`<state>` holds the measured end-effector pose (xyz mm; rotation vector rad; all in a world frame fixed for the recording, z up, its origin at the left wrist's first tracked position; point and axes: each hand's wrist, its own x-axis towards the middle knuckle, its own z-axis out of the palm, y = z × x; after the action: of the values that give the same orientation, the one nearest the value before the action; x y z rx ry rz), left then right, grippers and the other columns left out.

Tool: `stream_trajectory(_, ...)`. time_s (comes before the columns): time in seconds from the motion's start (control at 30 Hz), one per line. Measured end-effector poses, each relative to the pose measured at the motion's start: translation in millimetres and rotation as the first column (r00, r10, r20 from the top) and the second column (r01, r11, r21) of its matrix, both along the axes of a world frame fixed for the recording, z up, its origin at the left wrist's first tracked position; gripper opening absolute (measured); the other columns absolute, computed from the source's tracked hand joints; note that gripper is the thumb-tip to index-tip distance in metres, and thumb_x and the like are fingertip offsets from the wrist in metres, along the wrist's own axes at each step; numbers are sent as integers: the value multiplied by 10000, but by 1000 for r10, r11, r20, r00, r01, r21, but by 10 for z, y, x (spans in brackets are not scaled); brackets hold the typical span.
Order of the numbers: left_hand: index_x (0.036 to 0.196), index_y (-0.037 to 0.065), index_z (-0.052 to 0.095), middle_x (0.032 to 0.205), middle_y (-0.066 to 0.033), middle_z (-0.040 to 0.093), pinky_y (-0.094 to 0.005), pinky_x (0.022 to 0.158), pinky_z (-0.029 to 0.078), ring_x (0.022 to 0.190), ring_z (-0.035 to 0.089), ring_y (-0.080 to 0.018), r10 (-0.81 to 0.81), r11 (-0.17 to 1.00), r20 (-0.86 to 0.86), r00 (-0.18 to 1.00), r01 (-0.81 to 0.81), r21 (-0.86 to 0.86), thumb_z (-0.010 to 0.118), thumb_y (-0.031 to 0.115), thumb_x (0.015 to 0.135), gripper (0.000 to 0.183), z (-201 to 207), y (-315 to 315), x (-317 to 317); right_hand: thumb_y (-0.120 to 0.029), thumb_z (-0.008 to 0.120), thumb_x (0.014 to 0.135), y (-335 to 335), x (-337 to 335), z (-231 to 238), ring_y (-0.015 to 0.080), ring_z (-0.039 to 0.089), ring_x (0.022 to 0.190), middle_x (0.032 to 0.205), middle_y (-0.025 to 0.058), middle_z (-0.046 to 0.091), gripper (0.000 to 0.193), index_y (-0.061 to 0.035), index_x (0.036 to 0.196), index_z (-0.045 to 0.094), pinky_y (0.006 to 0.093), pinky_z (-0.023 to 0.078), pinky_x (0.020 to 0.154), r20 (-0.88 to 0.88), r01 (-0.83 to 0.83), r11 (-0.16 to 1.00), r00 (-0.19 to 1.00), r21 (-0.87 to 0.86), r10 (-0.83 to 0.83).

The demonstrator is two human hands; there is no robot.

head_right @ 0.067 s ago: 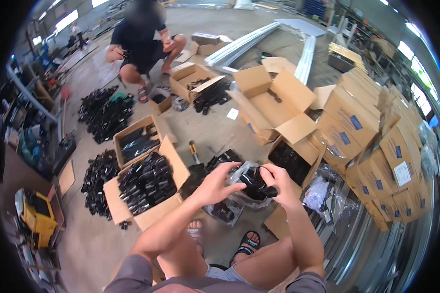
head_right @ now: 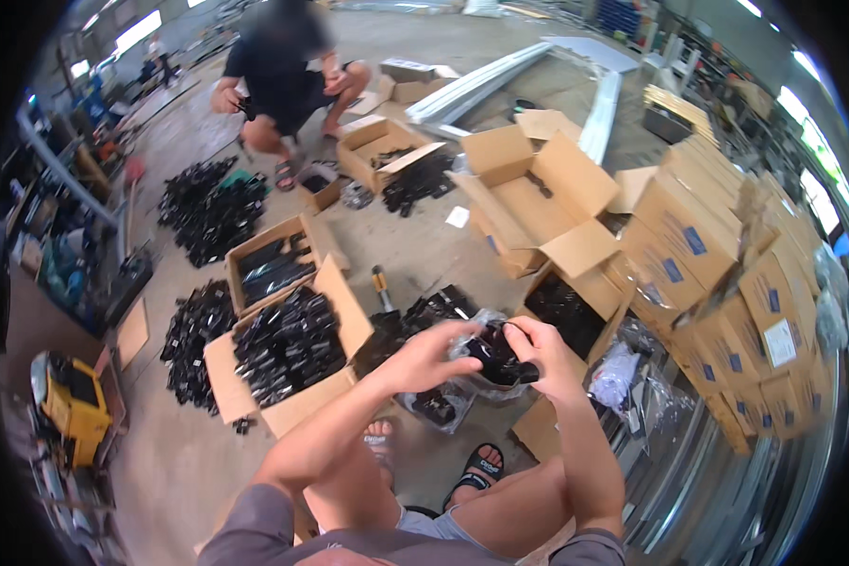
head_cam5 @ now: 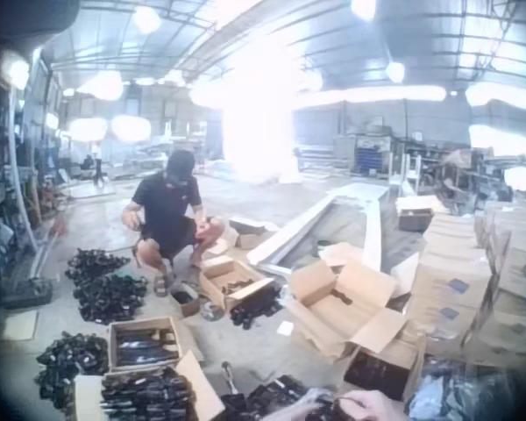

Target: The person assembles black plastic components by hand, fitting smaller pieces into a main housing and placing completed units into a box.

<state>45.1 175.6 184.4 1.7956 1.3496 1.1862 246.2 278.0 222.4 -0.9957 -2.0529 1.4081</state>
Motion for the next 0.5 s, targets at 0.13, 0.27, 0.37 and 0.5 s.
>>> stream_trajectory(0.13,1228,20,615,1154,-191,625,-407,825,518,994,638,-347,-225,964,-56,973,214,-154,682,204,902,381,-33,-39,48,-198,554,944,-42,35,-82,132,589,690,748,74,658,269,49,943,660,295,464,644,95,-83,995,993,54,77)
stream_trajectory(0.27,1127,-24,618,1057,-165,643,-406,776,511,928,646,-318,-377,896,-46,925,352,-270,697,216,894,344,-34,-222,58,-158,548,963,-173,-45,-115,61,547,699,763,5,634,224,28,911,662,236,439,626,107,-264,960,956,-92,273)
stream_trajectory(0.37,1145,-46,582,1051,-146,664,-357,785,530,931,663,-249,-396,847,40,918,381,-371,667,220,932,351,-85,-309,90,-102,598,937,-342,-69,-119,59,549,741,817,19,645,143,25,961,659,235,449,660,-6,-238,966,971,-101,238)
stream_trajectory(0.5,1202,-60,526,1061,-127,687,-314,862,558,966,672,-189,-204,767,696,689,554,-323,598,194,989,338,-66,-261,302,-87,561,982,-291,12,-125,71,534,726,821,36,631,132,30,993,620,229,441,652,-303,309,893,929,327,-211)
